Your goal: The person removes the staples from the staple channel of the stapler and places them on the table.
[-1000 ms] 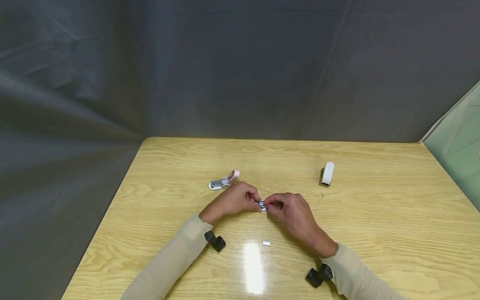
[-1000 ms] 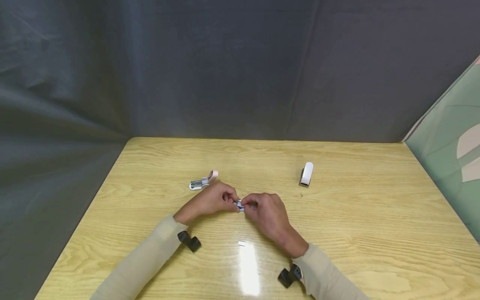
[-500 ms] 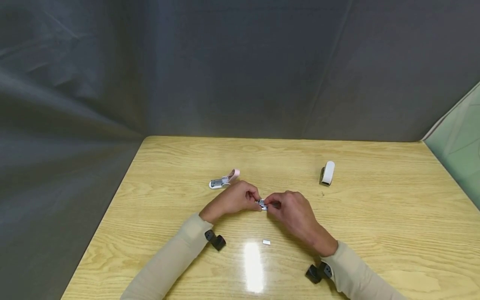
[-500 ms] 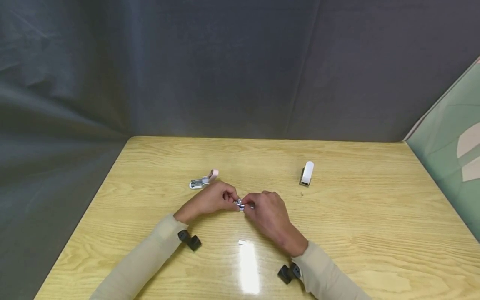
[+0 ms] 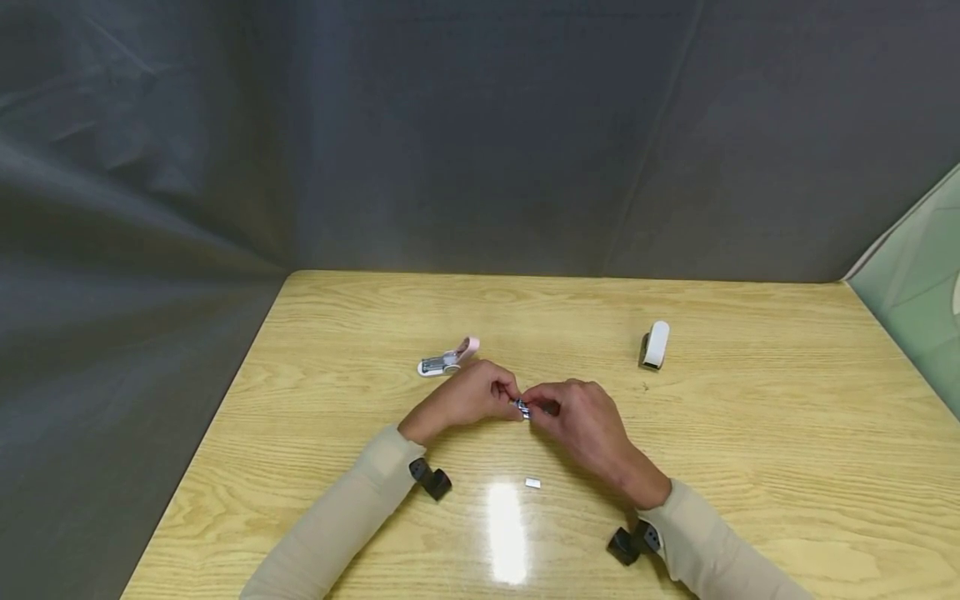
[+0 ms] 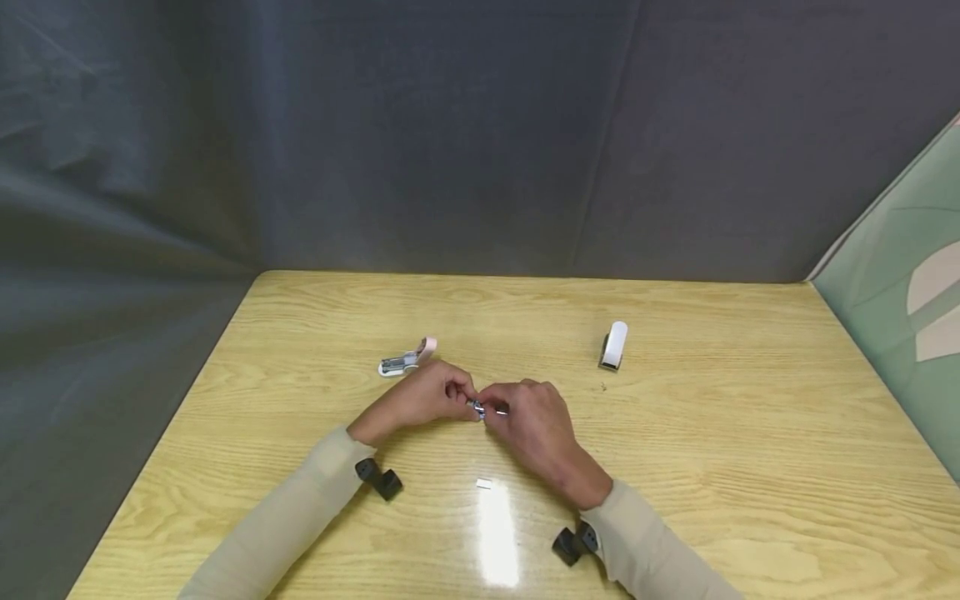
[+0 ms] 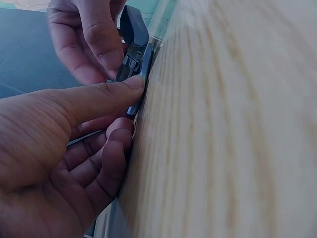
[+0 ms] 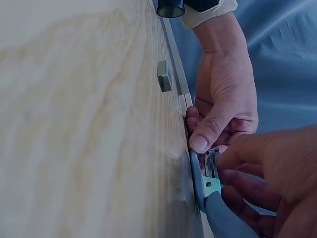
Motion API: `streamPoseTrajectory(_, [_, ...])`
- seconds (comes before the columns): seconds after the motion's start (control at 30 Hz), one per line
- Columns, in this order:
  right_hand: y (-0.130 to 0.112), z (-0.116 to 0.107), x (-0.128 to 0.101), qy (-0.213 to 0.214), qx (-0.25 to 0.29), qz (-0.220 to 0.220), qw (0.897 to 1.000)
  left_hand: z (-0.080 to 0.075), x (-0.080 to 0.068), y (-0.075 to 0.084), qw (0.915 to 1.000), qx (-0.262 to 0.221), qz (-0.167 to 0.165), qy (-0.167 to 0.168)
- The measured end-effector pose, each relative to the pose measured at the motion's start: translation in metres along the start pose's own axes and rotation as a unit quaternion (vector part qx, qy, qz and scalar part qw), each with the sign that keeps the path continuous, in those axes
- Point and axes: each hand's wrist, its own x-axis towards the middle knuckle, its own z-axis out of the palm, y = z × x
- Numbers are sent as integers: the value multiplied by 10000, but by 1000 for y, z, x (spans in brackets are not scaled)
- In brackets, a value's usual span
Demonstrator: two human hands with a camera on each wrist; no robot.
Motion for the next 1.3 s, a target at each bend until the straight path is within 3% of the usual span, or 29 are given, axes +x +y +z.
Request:
streamPoseTrajectory(0.23, [1,4,3,21,-136,-105,9998,0,0,0,9998,142,99,49])
streamPoseTrajectory(0.87, [-2,8,9,-200,-281,403,9986,0,1,0,9997,197,125,84])
streamPoseTrajectory(1.3, [-1,8,8,-197,-590,-240,9978,1,1,-1,9997,210,65,60])
